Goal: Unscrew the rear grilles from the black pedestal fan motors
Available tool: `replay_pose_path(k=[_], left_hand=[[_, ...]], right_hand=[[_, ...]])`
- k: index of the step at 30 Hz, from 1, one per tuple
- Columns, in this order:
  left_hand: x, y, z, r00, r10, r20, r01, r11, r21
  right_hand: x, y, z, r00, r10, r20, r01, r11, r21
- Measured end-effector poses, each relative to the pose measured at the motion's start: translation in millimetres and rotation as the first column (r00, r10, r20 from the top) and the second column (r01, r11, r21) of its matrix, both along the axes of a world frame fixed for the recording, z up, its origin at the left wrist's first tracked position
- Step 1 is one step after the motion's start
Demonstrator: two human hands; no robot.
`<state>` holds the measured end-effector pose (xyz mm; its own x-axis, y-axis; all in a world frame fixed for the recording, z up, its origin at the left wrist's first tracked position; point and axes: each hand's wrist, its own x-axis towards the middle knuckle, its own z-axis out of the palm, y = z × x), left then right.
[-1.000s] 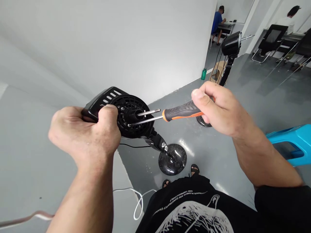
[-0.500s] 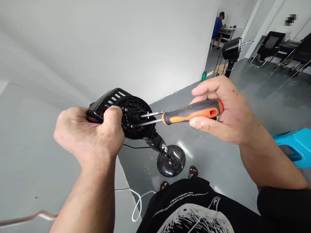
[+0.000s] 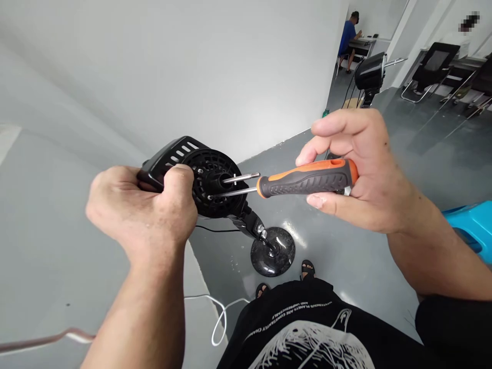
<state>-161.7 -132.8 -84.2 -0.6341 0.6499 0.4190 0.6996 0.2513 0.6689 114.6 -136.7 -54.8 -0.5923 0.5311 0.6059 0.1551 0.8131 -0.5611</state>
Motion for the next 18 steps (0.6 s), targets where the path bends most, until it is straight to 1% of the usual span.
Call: replay_pose_path(k=[1,2,3,4,6,7,8,9,10,12,13,14,15,16,17,18], left_hand=[[-1,0,-0.7,1.000,0.001,0.003,-0.001,1.000,0.003],[-1,0,-1.7,1.000,0.001,0.003,-0.001,1.000,0.012],[-2,0,-3.0,1.000,-0.003,0.002,0.003,1.000,0.021],[-3,1,-4.3,1.000,-0.006,0.001,0.006,1.000,0.030],[-4,1,-6.8,1.000,-0.008,-0.009,0.008,0.999,0.043],[-5,2,-7.6,1.000,-0.005,-0.010,0.006,0.999,0.044],[-5,2,-8.0,1.000,-0.003,-0.009,0.003,0.999,0.042],[-5,2,-7.9,1.000,-0.001,-0.010,0.001,0.999,0.037],[-4,2,-7.4,1.000,0.001,-0.013,-0.001,0.999,0.033],[-3,1,-5.7,1.000,-0.005,-0.018,0.006,1.000,0.021],[-2,0,-4.6,1.000,-0.009,-0.021,0.009,1.000,0.015],[-1,0,-3.6,1.000,-0.008,-0.023,0.009,1.000,0.012],[-1,0,-2.7,1.000,-0.007,-0.022,0.007,1.000,0.013],[0,-1,-2.1,1.000,-0.005,-0.018,0.005,1.000,0.013],[0,-1,-1.8,1.000,-0.001,-0.012,0.001,1.000,0.014],[-1,-1,-1.7,1.000,0.003,-0.008,-0.003,1.000,0.017]], right_hand=[[-3,0,0.5,1.000,-0.020,-0.009,0.020,1.000,-0.024],[-6,0,0.6,0.996,-0.086,-0.015,0.085,0.995,-0.054],[-9,0,0.3,0.984,-0.180,-0.014,0.178,0.980,-0.091],[-11,1,-0.5,0.958,-0.287,-0.001,0.284,0.949,-0.136],[-15,3,-3.0,0.888,-0.456,0.049,0.455,0.862,-0.224],[-15,5,-4.4,0.864,-0.498,0.080,0.500,0.827,-0.256],[-14,5,-5.5,0.856,-0.504,0.112,0.514,0.812,-0.278],[-12,6,-6.2,0.870,-0.477,0.128,0.493,0.823,-0.281],[-9,5,-6.3,0.893,-0.432,0.130,0.451,0.854,-0.260],[-3,3,-5.1,0.947,-0.302,0.115,0.318,0.934,-0.166],[-1,2,-4.2,0.968,-0.231,0.096,0.241,0.964,-0.108],[1,0,-3.2,0.983,-0.165,0.076,0.170,0.984,-0.059],[1,0,-2.5,0.991,-0.122,0.052,0.124,0.992,-0.031],[1,0,-2.1,0.994,-0.105,0.023,0.105,0.994,-0.025],[-1,0,-2.1,0.993,-0.116,-0.012,0.115,0.993,-0.036],[-3,1,-2.5,0.987,-0.160,-0.035,0.157,0.986,-0.064]])
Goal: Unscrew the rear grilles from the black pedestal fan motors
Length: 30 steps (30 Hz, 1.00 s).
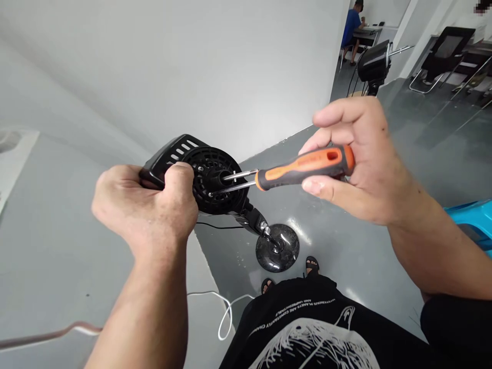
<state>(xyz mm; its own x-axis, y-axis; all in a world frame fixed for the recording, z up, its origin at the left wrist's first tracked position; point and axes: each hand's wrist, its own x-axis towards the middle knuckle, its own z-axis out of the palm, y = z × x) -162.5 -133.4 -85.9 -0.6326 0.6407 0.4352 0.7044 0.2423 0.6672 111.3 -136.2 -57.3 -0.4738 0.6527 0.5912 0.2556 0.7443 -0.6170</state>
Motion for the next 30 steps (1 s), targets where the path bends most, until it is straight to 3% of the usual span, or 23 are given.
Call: replay_pose_path(k=[4,6,8,10,12,14,17,20,22,24,26,30], left_hand=[[-2,1,-1.5,1.000,0.000,0.010,0.000,1.000,0.012],[-3,1,-2.7,1.000,-0.003,0.009,0.003,1.000,0.019],[-3,1,-3.9,1.000,-0.006,0.009,0.006,1.000,0.021],[-3,1,-4.9,1.000,-0.002,0.010,0.002,1.000,0.024],[-4,2,-5.8,1.000,-0.004,0.009,0.004,0.999,0.033],[-4,2,-6.3,1.000,-0.006,0.007,0.006,0.999,0.039],[-4,1,-5.6,1.000,-0.008,0.008,0.008,1.000,0.026],[-2,1,-3.9,1.000,0.001,0.008,-0.001,1.000,0.003],[-1,0,-3.0,1.000,0.000,0.008,0.000,1.000,-0.004],[0,0,-2.5,1.000,0.001,0.012,-0.001,1.000,-0.006],[0,0,-2.3,1.000,0.007,0.013,-0.007,1.000,-0.012],[-1,-1,-1.7,1.000,0.011,0.016,-0.011,1.000,-0.002]], right_hand=[[-7,5,-4.5,0.953,-0.298,0.058,0.303,0.942,-0.146],[-5,6,-6.5,0.937,-0.330,0.114,0.347,0.917,-0.196],[0,5,-7.1,0.960,-0.244,0.135,0.264,0.951,-0.161],[6,1,-6.2,0.986,-0.084,0.146,0.094,0.994,-0.058],[10,-2,-4.7,0.989,0.065,0.136,-0.066,0.998,0.003],[10,-2,-3.4,0.989,0.123,0.088,-0.124,0.992,0.005],[5,1,-1.7,0.995,0.087,0.040,-0.086,0.996,-0.028],[-4,6,0.2,0.997,-0.074,0.034,0.078,0.989,-0.126],[-7,10,0.8,0.973,-0.227,0.049,0.232,0.939,-0.254],[-7,11,0.4,0.950,-0.296,0.102,0.313,0.879,-0.361],[-2,10,-0.7,0.960,-0.252,0.126,0.281,0.892,-0.354],[8,3,-0.8,0.993,-0.016,0.113,0.026,0.996,-0.089]])
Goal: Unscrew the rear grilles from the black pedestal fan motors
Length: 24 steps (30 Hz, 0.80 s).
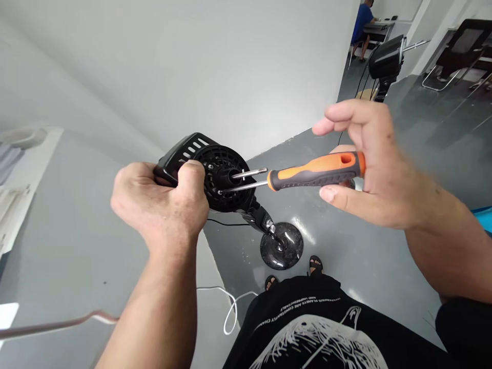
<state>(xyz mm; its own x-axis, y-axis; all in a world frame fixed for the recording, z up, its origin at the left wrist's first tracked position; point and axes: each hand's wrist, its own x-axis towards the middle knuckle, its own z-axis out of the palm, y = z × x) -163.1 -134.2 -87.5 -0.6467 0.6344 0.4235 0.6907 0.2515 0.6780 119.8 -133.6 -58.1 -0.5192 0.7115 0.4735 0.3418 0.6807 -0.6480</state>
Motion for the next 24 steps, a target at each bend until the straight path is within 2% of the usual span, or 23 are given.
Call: replay_pose_path(k=[2,5,7,9,11,13,15,16,18,20,22,24], left_hand=[[0,0,0.5,1.000,-0.007,-0.001,0.007,1.000,-0.001],[0,0,1.3,1.000,-0.018,-0.008,0.018,1.000,-0.005],[1,-1,2.0,1.000,-0.014,-0.011,0.014,1.000,-0.008],[1,-1,2.6,1.000,-0.008,-0.015,0.008,1.000,-0.008],[2,-1,2.9,1.000,-0.007,-0.017,0.007,1.000,-0.008],[2,-1,2.5,1.000,-0.006,-0.015,0.006,1.000,-0.013],[2,0,1.9,1.000,-0.002,-0.018,0.002,1.000,-0.020],[1,0,1.7,1.000,-0.001,-0.021,0.001,1.000,-0.020],[1,0,1.6,1.000,0.001,-0.023,-0.001,1.000,-0.008],[2,0,1.9,1.000,0.003,-0.010,-0.003,1.000,0.001],[2,0,2.1,1.000,0.002,0.002,-0.002,1.000,0.003],[2,0,1.7,1.000,-0.008,0.003,0.008,1.000,0.007]], right_hand=[[1,-3,1.6,0.997,0.079,0.006,-0.079,0.992,0.103],[-3,-5,5.1,0.998,0.063,0.007,-0.063,0.981,0.184],[-8,-6,7.2,1.000,-0.025,-0.011,0.026,0.988,0.154],[-14,-6,8.7,0.986,-0.167,-0.027,0.168,0.982,0.080],[-18,-5,8.9,0.951,-0.310,-0.010,0.310,0.951,-0.002],[-18,-3,7.9,0.931,-0.363,0.036,0.365,0.927,-0.087],[-13,-2,6.2,0.945,-0.320,0.071,0.327,0.938,-0.113],[-10,-2,5.4,0.962,-0.264,0.074,0.270,0.959,-0.090],[-4,-3,4.3,0.992,-0.115,0.061,0.115,0.993,0.002],[-1,-4,4.4,0.999,0.009,0.042,-0.013,0.996,0.092],[-2,-4,5.6,0.998,0.033,0.044,-0.039,0.991,0.131],[-4,-4,7.6,0.999,-0.010,0.041,0.004,0.991,0.136]])
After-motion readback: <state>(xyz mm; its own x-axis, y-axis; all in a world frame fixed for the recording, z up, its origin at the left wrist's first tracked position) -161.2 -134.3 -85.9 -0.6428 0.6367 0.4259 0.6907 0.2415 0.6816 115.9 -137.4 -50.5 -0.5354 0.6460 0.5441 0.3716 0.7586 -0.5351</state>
